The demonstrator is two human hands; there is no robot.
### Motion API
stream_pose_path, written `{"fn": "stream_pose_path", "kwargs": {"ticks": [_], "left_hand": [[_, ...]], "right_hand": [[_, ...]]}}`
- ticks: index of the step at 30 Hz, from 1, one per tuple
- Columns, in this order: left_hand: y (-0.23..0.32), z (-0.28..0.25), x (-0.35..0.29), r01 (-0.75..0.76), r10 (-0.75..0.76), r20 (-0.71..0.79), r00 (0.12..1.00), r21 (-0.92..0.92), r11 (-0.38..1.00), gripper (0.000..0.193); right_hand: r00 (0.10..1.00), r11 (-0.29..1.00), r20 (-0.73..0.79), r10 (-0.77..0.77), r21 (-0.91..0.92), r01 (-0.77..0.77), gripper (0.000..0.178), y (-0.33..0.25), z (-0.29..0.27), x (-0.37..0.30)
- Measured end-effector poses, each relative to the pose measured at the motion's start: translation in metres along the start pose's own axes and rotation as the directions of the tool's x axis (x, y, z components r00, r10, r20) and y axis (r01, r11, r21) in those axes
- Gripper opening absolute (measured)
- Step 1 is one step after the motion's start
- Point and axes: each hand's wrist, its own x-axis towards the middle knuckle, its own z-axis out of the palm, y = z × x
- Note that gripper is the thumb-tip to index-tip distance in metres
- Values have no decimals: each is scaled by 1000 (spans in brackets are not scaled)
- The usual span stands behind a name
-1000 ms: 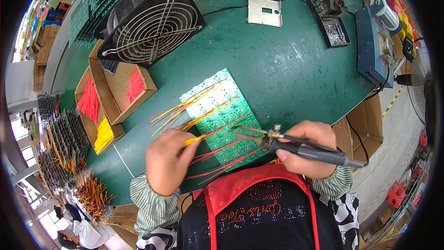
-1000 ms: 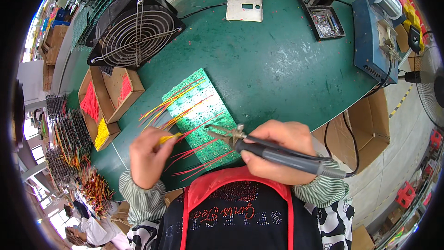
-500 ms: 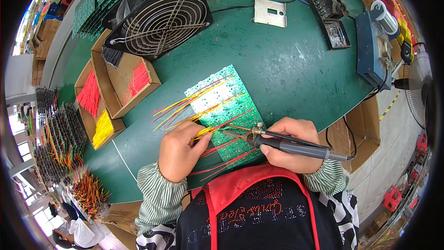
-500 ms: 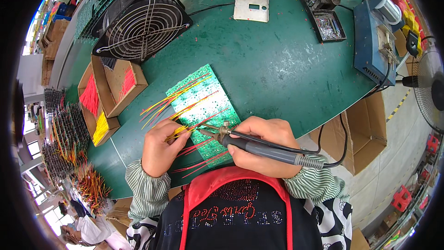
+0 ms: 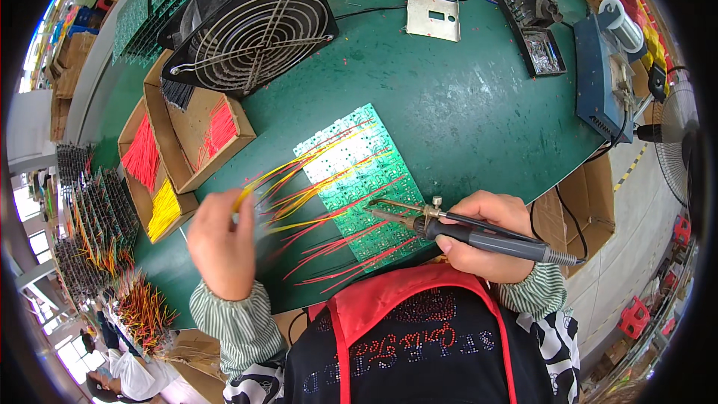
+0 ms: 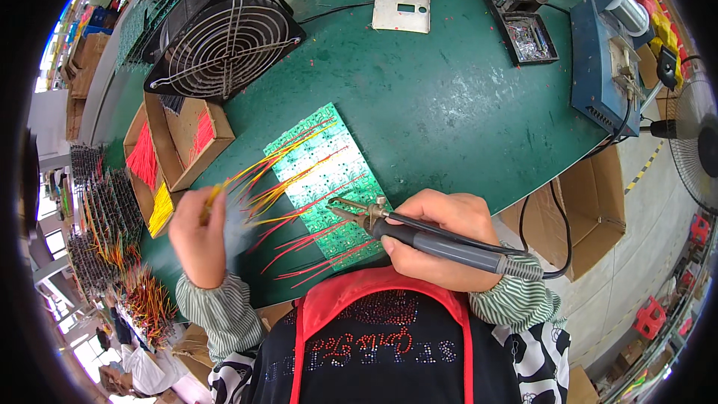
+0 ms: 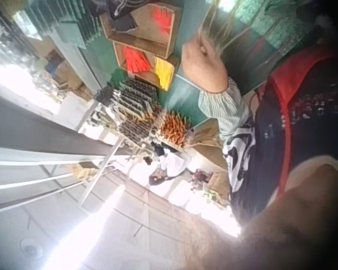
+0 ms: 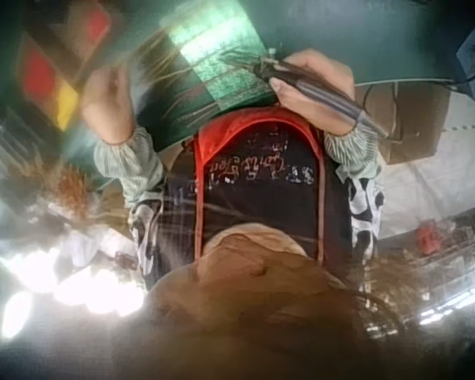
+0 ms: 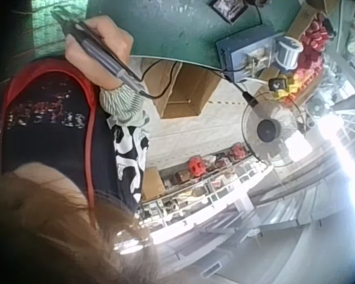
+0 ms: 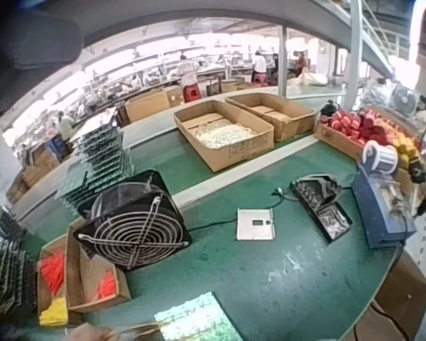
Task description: The person solders wires onto circuit boards using a soldering iron, retrieving wires from boxes on the table and stacking the assembled circuit boards.
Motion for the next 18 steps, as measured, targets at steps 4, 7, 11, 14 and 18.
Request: {"fn": "stream_pose_path", "kwargs": {"ticks": [4, 7, 11, 14, 18], "left_hand": [[17, 11, -7, -139, 163, 147, 976, -161, 977, 11], [32, 35, -12, -142, 230, 270, 935, -308, 941, 13], [35, 49, -8, -173, 267, 272, 925, -325, 930, 13], [35, 52, -7, -170, 264, 262, 928, -333, 928, 13], [37, 51, -6, -157, 253, 300, 920, -308, 938, 12]], "right_hand": [[1000, 1000, -21, -8, -29, 7, 18, 0, -5, -3], [998, 998, -22, 67, -13, -67, 18, -4, -8, -4], [995, 996, -41, 87, -5, -87, 18, -3, -8, -5], [996, 997, -37, 77, 1, -77, 19, -2, -7, -3], [997, 997, -14, 74, 3, -74, 19, 3, -6, -1]]}}
